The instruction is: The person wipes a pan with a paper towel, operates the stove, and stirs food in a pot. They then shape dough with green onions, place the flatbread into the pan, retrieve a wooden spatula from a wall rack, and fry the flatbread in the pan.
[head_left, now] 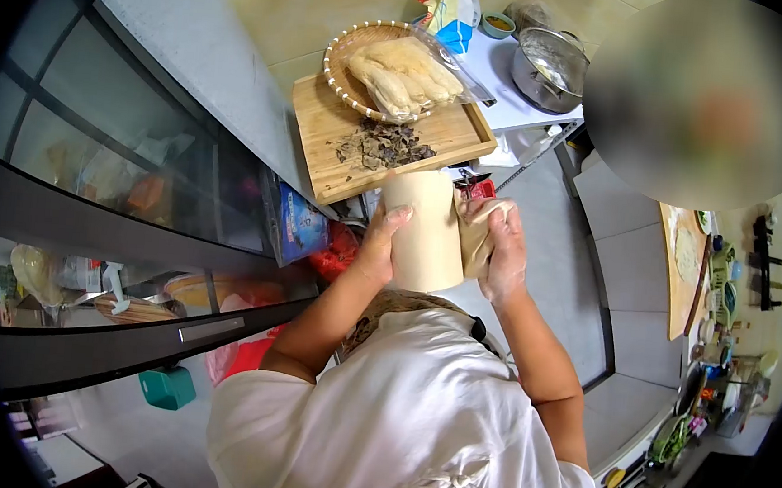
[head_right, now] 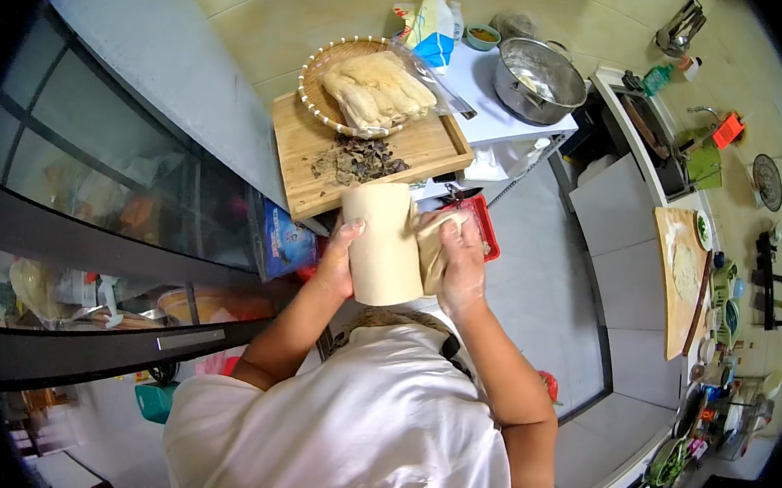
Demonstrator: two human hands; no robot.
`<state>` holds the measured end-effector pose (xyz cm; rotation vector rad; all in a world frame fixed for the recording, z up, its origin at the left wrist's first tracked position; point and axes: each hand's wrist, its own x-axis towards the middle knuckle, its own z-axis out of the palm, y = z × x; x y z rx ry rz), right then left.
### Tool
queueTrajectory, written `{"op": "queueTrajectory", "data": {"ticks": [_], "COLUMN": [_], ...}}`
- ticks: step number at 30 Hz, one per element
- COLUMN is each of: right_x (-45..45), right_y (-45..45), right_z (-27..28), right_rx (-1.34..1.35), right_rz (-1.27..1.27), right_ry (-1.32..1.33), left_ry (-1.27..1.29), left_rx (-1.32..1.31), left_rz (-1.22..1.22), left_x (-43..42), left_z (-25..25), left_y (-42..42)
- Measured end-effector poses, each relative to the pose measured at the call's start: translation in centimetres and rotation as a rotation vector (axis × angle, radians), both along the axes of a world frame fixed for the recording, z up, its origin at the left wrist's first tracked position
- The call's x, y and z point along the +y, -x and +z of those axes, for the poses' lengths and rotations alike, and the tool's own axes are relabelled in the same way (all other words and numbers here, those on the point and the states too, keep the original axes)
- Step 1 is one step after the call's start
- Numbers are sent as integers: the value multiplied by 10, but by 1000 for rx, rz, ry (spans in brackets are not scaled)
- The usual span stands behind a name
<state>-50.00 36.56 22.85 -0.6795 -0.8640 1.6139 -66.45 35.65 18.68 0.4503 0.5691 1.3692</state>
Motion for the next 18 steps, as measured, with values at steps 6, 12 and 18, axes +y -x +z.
{"op": "queueTrajectory", "data": {"ticks": [6, 12, 18], "right_x": [-19, -19, -21], "right_y": [-8, -48, -87], "right_z": [31, 37, 9], "right_rx": [356, -50, -120], "right_rz": [312, -47, -69], "right_ry": [150, 251, 249], "left_ry": [-18, -238, -79], "left_rx": [582, 816, 1323], "left_rz": [648, 1098, 1101], "left_x": [18, 46, 132], "left_z": [14, 47, 4], "left_y": [51, 126, 155]}}
